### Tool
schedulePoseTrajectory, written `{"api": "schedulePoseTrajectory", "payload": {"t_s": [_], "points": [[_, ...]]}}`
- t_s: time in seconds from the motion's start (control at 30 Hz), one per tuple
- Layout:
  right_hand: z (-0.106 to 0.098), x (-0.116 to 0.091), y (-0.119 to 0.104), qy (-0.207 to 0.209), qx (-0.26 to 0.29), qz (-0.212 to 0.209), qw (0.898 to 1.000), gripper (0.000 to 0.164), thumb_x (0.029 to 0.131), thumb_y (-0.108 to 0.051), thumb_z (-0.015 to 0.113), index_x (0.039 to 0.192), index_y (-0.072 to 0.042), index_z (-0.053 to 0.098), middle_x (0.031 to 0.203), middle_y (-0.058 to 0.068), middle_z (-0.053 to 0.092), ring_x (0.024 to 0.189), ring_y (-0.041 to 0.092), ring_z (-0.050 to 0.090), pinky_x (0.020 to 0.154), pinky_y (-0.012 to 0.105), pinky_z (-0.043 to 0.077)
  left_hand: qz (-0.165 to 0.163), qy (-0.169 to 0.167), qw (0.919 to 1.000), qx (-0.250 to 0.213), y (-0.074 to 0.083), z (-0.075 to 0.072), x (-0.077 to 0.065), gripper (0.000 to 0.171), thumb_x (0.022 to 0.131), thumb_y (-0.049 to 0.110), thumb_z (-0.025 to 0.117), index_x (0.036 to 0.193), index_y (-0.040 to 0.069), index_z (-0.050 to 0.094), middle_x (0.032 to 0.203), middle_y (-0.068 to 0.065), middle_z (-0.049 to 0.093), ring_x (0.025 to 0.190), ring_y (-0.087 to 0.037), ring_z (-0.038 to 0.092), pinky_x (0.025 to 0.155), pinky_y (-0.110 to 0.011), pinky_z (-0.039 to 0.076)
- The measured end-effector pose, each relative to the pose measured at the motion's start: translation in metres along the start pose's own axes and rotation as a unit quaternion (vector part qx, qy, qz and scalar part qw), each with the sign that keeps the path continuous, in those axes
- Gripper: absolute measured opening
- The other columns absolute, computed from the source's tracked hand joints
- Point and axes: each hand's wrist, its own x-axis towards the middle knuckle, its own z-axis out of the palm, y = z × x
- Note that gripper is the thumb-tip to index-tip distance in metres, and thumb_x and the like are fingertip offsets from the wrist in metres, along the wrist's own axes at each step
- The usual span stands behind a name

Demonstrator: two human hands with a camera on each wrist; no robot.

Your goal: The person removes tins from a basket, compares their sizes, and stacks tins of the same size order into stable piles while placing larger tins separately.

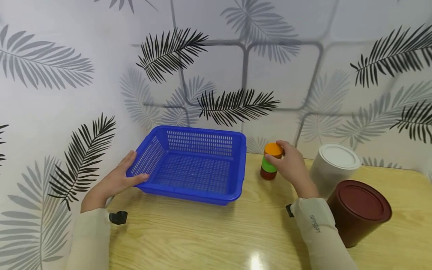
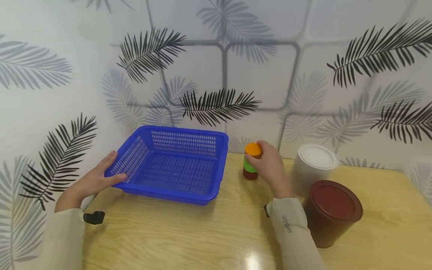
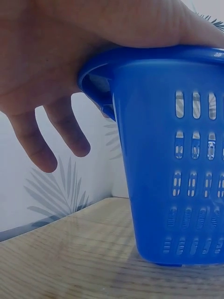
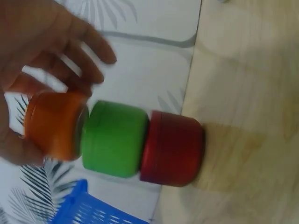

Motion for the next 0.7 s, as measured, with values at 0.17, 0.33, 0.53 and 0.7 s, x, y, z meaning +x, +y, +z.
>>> {"api": "schedulePoseTrajectory", "payload": {"t_s": [0.17,0.33,0.53,0.7], "points": [[0.01,0.002,-0.004,0.024,0.007,0.018,1.0,0.073,0.097,-0.038,0.065,0.15,0.003,0.036,0.14,0.027,0.05,0.115,0.041,0.054,0.098,0.053,0.047,0.0,0.004,1.0,0.004,-0.001,-0.002,0.001,0.11,0.093,0.05,0.068,0.162,0.008,-0.007,0.167,-0.019,-0.012,0.15,-0.045,-0.007,0.112,-0.072,0.008],[0.014,0.0,-0.004,0.039,0.006,0.025,0.999,0.073,0.097,-0.039,0.066,0.15,0.001,0.037,0.139,0.026,0.052,0.112,0.041,0.055,0.096,0.053,0.048,-0.003,0.0,1.0,-0.009,-0.001,0.0,0.003,0.111,0.093,0.05,0.069,0.162,0.008,-0.007,0.167,-0.018,-0.012,0.15,-0.045,-0.008,0.112,-0.072,0.008],[0.014,-0.005,0.002,0.028,-0.015,0.029,0.999,0.073,0.097,-0.039,0.066,0.151,0.001,0.035,0.136,0.027,0.054,0.11,0.042,0.056,0.096,0.053,0.047,-0.002,-0.003,1.0,-0.009,-0.002,0.007,0.007,0.111,0.092,0.051,0.069,0.162,0.009,-0.006,0.167,-0.018,-0.012,0.151,-0.044,-0.007,0.113,-0.071,0.008],[0.013,-0.004,0.009,0.008,0.006,0.045,0.999,0.101,0.094,-0.043,0.069,0.162,-0.007,0.004,0.145,0.034,0.045,0.125,0.047,0.051,0.102,0.059,0.043,0.002,0.0,0.9999,-0.013,-0.004,0.007,0.015,0.111,0.092,0.052,0.069,0.162,0.011,-0.007,0.167,-0.015,-0.012,0.151,-0.041,-0.009,0.113,-0.07,0.006]]}}
